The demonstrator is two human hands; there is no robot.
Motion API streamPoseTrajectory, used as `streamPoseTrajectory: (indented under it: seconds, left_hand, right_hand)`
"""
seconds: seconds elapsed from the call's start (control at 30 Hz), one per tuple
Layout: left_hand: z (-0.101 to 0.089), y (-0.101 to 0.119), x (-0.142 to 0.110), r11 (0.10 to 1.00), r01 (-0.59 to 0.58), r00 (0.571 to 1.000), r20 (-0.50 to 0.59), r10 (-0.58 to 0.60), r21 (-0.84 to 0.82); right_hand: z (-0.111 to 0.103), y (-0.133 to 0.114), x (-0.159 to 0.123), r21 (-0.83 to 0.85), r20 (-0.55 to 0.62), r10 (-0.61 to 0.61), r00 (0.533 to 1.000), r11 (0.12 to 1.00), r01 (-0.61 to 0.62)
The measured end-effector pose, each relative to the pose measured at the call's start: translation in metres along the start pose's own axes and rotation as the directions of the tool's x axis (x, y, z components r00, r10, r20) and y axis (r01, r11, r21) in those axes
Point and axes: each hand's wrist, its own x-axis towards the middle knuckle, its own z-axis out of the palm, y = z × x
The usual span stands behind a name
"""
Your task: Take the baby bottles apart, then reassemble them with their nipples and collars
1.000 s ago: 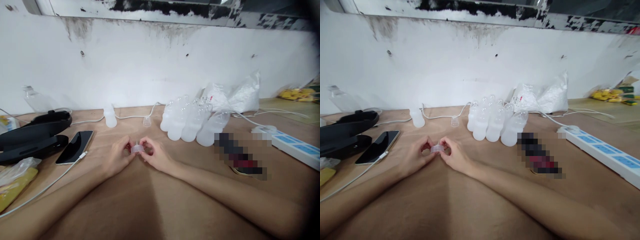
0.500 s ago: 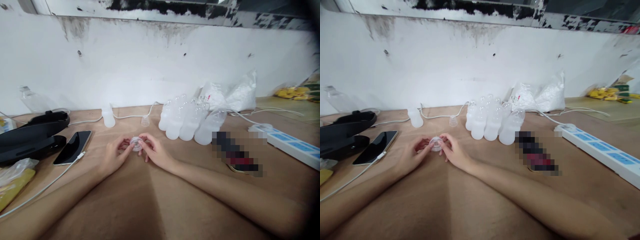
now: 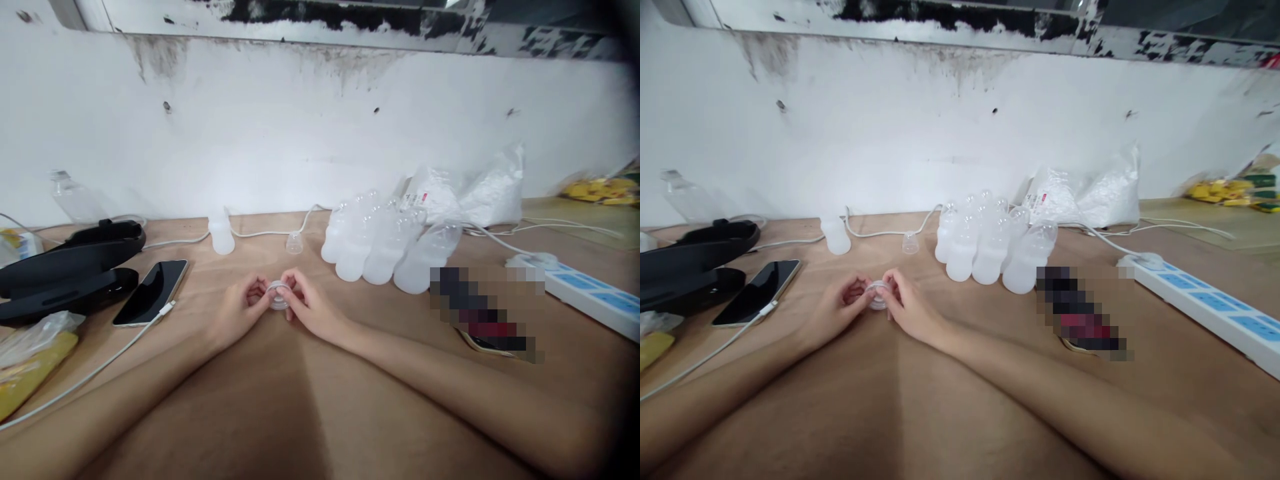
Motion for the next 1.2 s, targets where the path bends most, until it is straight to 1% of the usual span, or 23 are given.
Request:
streamPoseTrajectory:
  seconds: [0.07, 0.13, 0.17, 0.23, 0.37, 0.43, 0.53, 0.63, 0.7, 0.77, 0.87, 0.97, 1.03, 1.1, 1.2]
  left_hand:
    - [-0.002, -0.001, -0.001, 0.998, 0.014, 1.000, 0.023, -0.013, -0.055]
    - [-0.004, 0.000, -0.002, 0.997, 0.029, 0.999, 0.039, -0.026, -0.074]
    - [-0.005, 0.000, -0.003, 0.998, 0.030, 0.999, 0.042, -0.027, -0.061]
    - [-0.004, 0.002, -0.004, 1.000, 0.012, 1.000, 0.029, -0.013, 0.017]
    - [0.003, 0.003, -0.001, 0.988, -0.011, 0.999, -0.039, 0.017, 0.152]
    - [0.005, 0.002, 0.000, 0.986, -0.007, 0.998, -0.053, 0.016, 0.164]
    - [0.001, 0.002, 0.000, 0.984, -0.019, 0.998, -0.057, 0.029, 0.175]
    - [-0.004, 0.005, -0.005, 0.980, -0.073, 0.995, -0.060, 0.085, 0.183]
    - [-0.005, 0.007, -0.008, 0.972, -0.127, 0.988, -0.057, 0.141, 0.199]
    - [-0.004, 0.009, -0.011, 0.957, -0.159, 0.983, -0.050, 0.176, 0.243]
    - [0.001, 0.009, -0.011, 0.942, -0.149, 0.984, -0.047, 0.171, 0.302]
    - [0.003, 0.009, -0.008, 0.943, -0.140, 0.987, -0.035, 0.158, 0.302]
    - [0.002, 0.008, -0.007, 0.945, -0.141, 0.988, -0.025, 0.155, 0.296]
    - [-0.001, 0.007, -0.006, 0.947, -0.145, 0.987, -0.025, 0.158, 0.285]
    - [-0.005, 0.005, -0.007, 0.957, -0.139, 0.988, -0.023, 0.150, 0.256]
  right_hand:
    - [-0.001, -0.001, 0.000, 0.084, 0.022, 0.013, 1.000, 0.996, -0.015]
    - [-0.001, -0.002, -0.001, 0.098, 0.015, 0.020, 1.000, 0.995, -0.021]
    - [-0.001, -0.002, -0.001, 0.097, 0.013, 0.030, 0.999, 0.995, -0.031]
    - [-0.001, -0.003, -0.002, 0.095, 0.010, 0.057, 0.998, 0.994, -0.058]
    - [0.002, 0.000, -0.002, 0.068, -0.014, 0.084, 0.996, 0.994, -0.083]
    - [0.002, 0.003, 0.000, 0.075, -0.027, 0.100, 0.995, 0.992, -0.098]
    - [0.002, 0.006, 0.002, 0.167, -0.022, 0.123, 0.992, 0.979, -0.117]
    - [0.001, 0.004, 0.000, 0.227, 0.018, 0.085, 0.996, 0.970, -0.087]
    - [0.001, 0.000, -0.003, 0.185, 0.019, 0.041, 0.999, 0.982, -0.044]
    - [0.001, -0.003, -0.006, 0.093, 0.010, 0.010, 1.000, 0.996, -0.011]
    - [0.001, -0.006, -0.008, -0.043, -0.002, -0.012, 1.000, 0.999, 0.012]
    - [0.001, -0.006, -0.006, -0.108, -0.017, -0.014, 1.000, 0.994, 0.012]
    - [0.001, -0.005, -0.005, -0.106, -0.013, 0.003, 1.000, 0.994, -0.004]
    - [0.000, -0.004, -0.004, -0.053, 0.004, 0.015, 1.000, 0.999, -0.015]
    - [-0.001, -0.001, -0.003, 0.020, 0.040, -0.026, 0.999, 0.999, 0.025]
